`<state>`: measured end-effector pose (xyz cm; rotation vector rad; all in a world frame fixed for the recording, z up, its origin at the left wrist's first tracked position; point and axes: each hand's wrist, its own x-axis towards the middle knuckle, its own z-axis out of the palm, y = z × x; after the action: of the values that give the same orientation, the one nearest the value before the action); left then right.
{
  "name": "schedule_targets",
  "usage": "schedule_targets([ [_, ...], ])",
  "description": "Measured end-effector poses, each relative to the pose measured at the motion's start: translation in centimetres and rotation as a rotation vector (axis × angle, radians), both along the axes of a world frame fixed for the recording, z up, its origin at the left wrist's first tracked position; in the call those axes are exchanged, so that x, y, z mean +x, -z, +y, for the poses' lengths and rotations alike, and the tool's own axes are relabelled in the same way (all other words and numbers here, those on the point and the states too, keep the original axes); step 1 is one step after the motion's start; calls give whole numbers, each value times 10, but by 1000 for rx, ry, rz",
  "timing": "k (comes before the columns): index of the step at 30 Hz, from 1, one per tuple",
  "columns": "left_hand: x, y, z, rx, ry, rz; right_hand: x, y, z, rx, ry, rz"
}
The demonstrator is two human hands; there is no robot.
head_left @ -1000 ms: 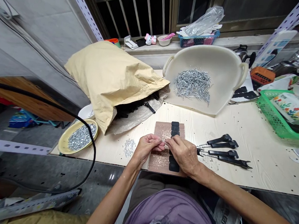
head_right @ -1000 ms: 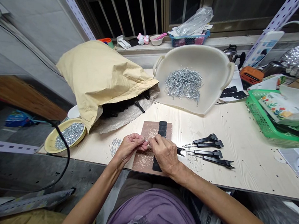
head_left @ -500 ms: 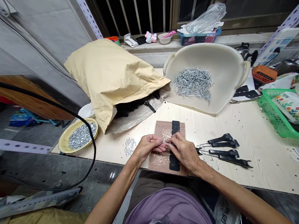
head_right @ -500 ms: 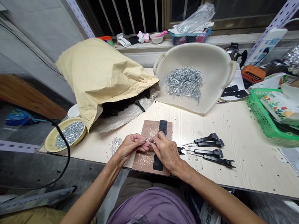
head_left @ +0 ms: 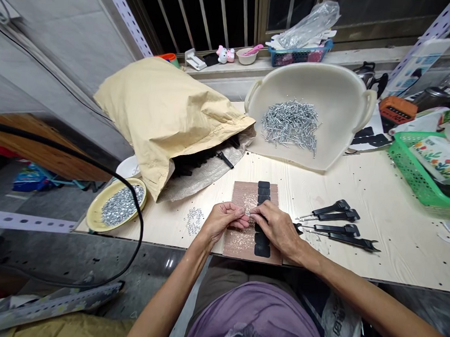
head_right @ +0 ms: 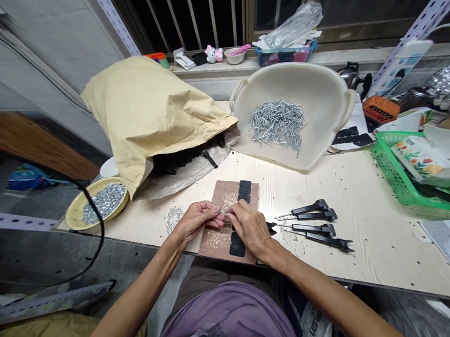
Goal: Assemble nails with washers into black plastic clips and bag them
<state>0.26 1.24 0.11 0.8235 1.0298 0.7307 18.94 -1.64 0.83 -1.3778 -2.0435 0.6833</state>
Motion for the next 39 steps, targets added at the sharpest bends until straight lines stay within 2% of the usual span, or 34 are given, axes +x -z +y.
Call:
schedule_targets([
  [4, 0, 0, 0, 20, 10, 20, -1, 5, 5, -110, -27, 117],
  [6, 0, 0, 0, 25, 11, 21, 0, 6, 6, -108, -32, 159],
  [10, 0, 3, 0, 21, 19, 19, 2, 3, 1, 25, -52, 20],
  [13, 1, 4, 0, 18, 22, 24, 2, 2, -2, 34, -46, -48],
  [15, 1, 3, 0, 27, 23, 30, 1, 4, 0, -98, -26, 101],
  [20, -2, 1, 0, 72, 39, 42, -4, 8, 11, -826, -41, 651],
  [22, -3, 1, 1, 73, 45, 51, -5, 9, 13, -908, -28, 738],
  [27, -5, 0, 2, 17, 28, -16, -5, 8, 12, -708, 47, 628],
  [30, -4, 0, 3, -15, 18, -96, -4, 5, 13, -654, 53, 576],
  [34, -2, 1, 0, 33, -9, -5, -3, 4, 12, -555, 31, 499],
  [39, 1, 1, 0, 96, -32, 75, -2, 6, 9, -196, 18, 213],
])
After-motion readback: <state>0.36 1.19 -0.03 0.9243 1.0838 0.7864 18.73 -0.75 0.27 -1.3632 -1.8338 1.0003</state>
